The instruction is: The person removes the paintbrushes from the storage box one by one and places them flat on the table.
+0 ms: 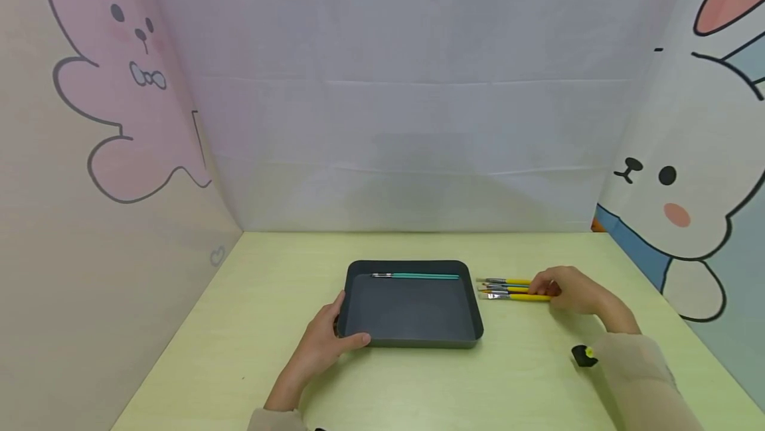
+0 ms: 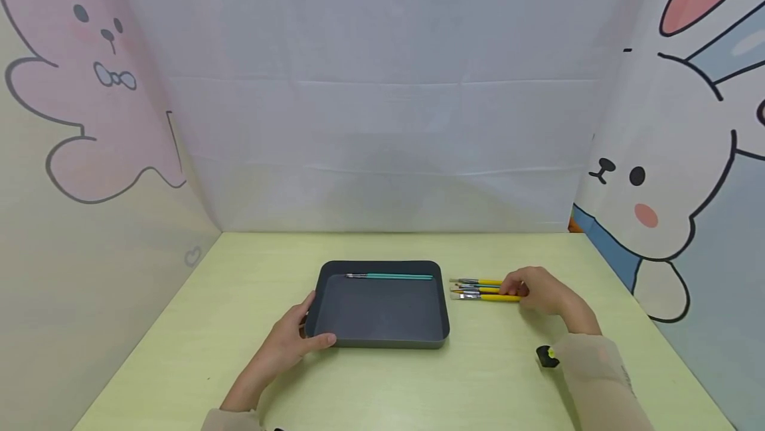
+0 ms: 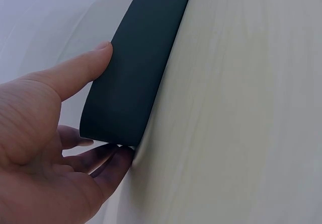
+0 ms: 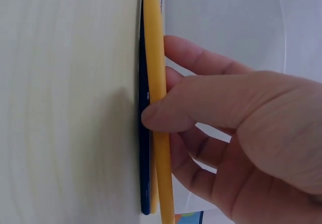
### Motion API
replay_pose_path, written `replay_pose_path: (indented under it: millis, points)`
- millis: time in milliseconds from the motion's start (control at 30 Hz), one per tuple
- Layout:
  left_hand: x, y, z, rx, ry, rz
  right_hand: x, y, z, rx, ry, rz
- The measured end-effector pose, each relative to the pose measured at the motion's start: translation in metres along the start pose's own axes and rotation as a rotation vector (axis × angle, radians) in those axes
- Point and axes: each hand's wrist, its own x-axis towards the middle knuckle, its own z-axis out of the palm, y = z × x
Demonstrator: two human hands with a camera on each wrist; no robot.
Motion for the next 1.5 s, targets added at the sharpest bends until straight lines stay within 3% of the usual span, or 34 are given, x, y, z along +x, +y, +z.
replay_pose_path:
  millis: [900, 1333, 1500]
  points:
    - [0.002, -0.003, 0.000, 0.003, -0.008, 0.001, 0.003, -0.003, 0.004, -0.009, 0.012, 0.088]
    - [0.001, -0.003, 0.000, 0.014, -0.004, 0.001, 0.006, -0.011, 0.000, -0.074, 0.068, 0.015]
    - [0.001, -0.002, 0.000, 0.011, -0.001, 0.001, 0.009, -0.018, 0.000, -0.046, 0.078, -0.026]
